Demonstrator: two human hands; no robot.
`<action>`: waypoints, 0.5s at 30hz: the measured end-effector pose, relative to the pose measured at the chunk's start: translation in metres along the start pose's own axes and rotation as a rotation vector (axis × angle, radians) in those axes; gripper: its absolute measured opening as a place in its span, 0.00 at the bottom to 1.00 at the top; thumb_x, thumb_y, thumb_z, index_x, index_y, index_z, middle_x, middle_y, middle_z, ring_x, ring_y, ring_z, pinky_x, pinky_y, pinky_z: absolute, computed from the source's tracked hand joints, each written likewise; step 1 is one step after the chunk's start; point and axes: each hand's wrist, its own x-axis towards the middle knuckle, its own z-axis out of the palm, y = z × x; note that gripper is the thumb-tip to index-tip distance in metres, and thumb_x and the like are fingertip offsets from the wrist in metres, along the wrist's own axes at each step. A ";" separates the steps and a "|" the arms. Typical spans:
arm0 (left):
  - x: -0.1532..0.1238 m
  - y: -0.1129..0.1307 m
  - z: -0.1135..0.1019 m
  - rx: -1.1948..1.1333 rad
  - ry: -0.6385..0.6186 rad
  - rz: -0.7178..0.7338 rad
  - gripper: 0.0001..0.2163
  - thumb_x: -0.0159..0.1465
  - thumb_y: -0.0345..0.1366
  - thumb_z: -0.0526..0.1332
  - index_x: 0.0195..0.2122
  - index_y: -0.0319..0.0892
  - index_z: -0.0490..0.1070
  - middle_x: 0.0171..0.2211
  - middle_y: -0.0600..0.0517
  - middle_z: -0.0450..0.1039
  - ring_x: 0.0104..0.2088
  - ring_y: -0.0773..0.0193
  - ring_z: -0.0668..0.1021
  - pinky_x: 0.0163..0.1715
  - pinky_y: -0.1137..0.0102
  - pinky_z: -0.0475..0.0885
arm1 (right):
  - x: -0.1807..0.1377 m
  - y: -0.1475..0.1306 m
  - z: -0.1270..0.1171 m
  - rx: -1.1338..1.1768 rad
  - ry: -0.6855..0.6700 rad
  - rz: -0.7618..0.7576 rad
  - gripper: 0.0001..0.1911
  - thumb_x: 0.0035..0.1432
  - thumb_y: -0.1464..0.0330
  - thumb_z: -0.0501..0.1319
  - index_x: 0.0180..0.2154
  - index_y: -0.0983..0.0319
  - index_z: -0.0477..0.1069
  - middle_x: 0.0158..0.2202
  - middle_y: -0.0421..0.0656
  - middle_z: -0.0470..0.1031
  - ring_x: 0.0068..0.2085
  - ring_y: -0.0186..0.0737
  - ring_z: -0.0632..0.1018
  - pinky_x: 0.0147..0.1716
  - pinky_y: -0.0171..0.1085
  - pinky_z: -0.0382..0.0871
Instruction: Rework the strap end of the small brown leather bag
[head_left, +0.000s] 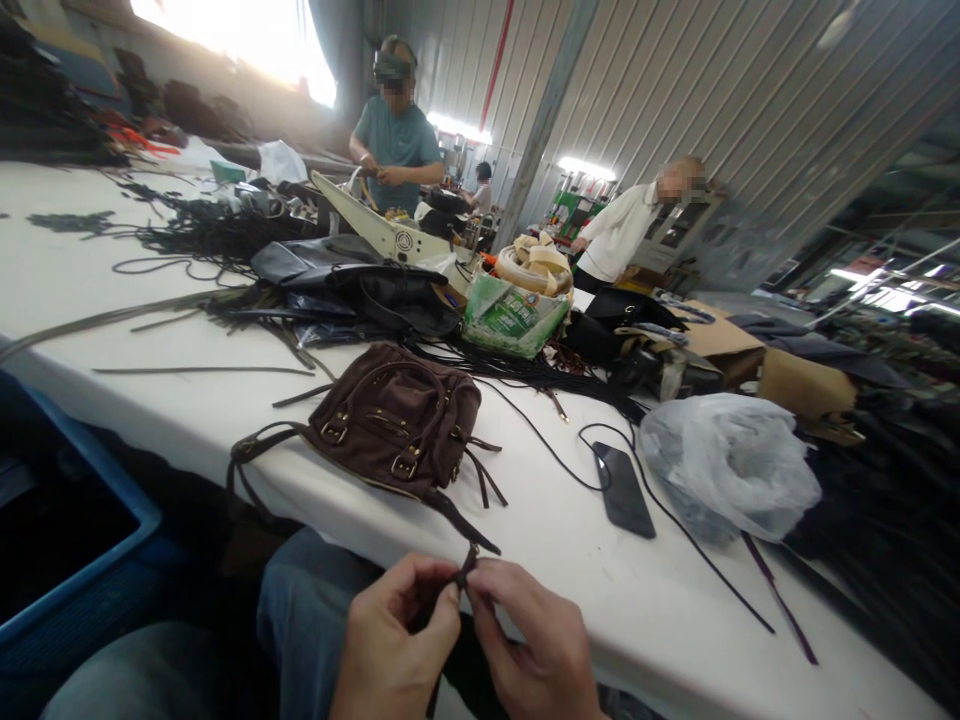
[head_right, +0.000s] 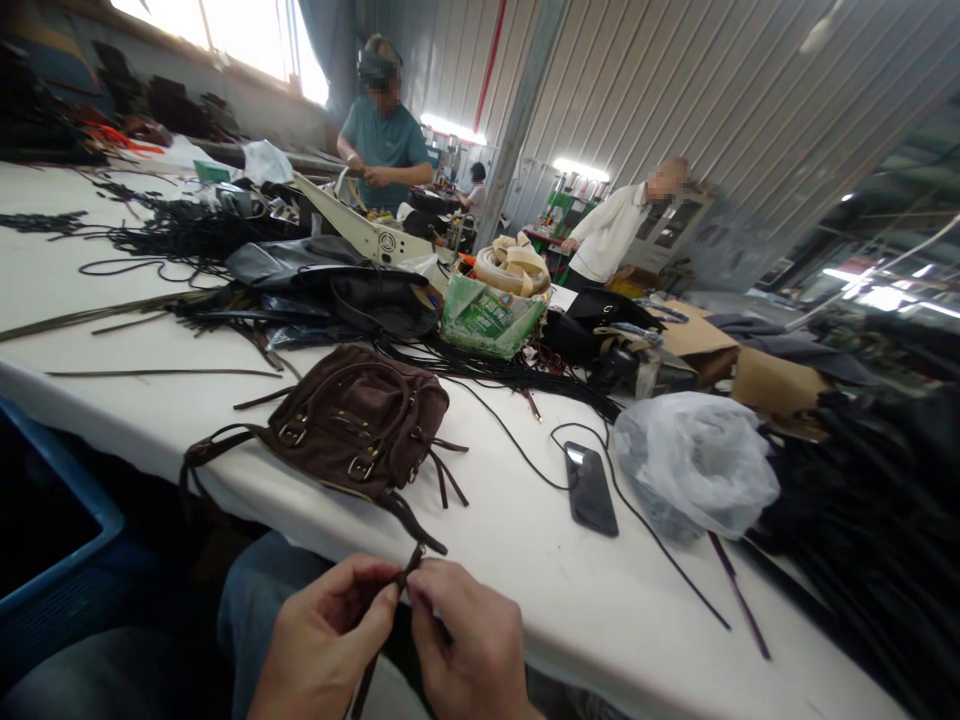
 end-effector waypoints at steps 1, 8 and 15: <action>-0.002 0.002 0.001 0.044 -0.008 0.043 0.09 0.63 0.42 0.72 0.39 0.43 0.86 0.36 0.47 0.87 0.39 0.54 0.88 0.43 0.69 0.84 | 0.002 -0.001 -0.008 -0.117 -0.026 -0.161 0.19 0.71 0.74 0.63 0.58 0.56 0.82 0.48 0.49 0.88 0.44 0.47 0.89 0.45 0.38 0.84; -0.003 0.003 0.006 0.179 0.059 0.107 0.07 0.65 0.41 0.69 0.39 0.44 0.83 0.33 0.50 0.84 0.34 0.58 0.85 0.38 0.70 0.82 | 0.013 -0.004 -0.018 -0.268 -0.060 -0.335 0.17 0.70 0.76 0.65 0.55 0.57 0.84 0.43 0.50 0.89 0.39 0.47 0.89 0.38 0.39 0.85; 0.009 -0.015 0.007 -0.022 0.069 -0.057 0.06 0.56 0.35 0.73 0.33 0.42 0.80 0.30 0.51 0.82 0.32 0.59 0.84 0.33 0.72 0.80 | 0.000 0.008 0.011 0.164 0.132 0.284 0.06 0.65 0.72 0.68 0.38 0.61 0.86 0.33 0.46 0.88 0.31 0.46 0.88 0.32 0.35 0.84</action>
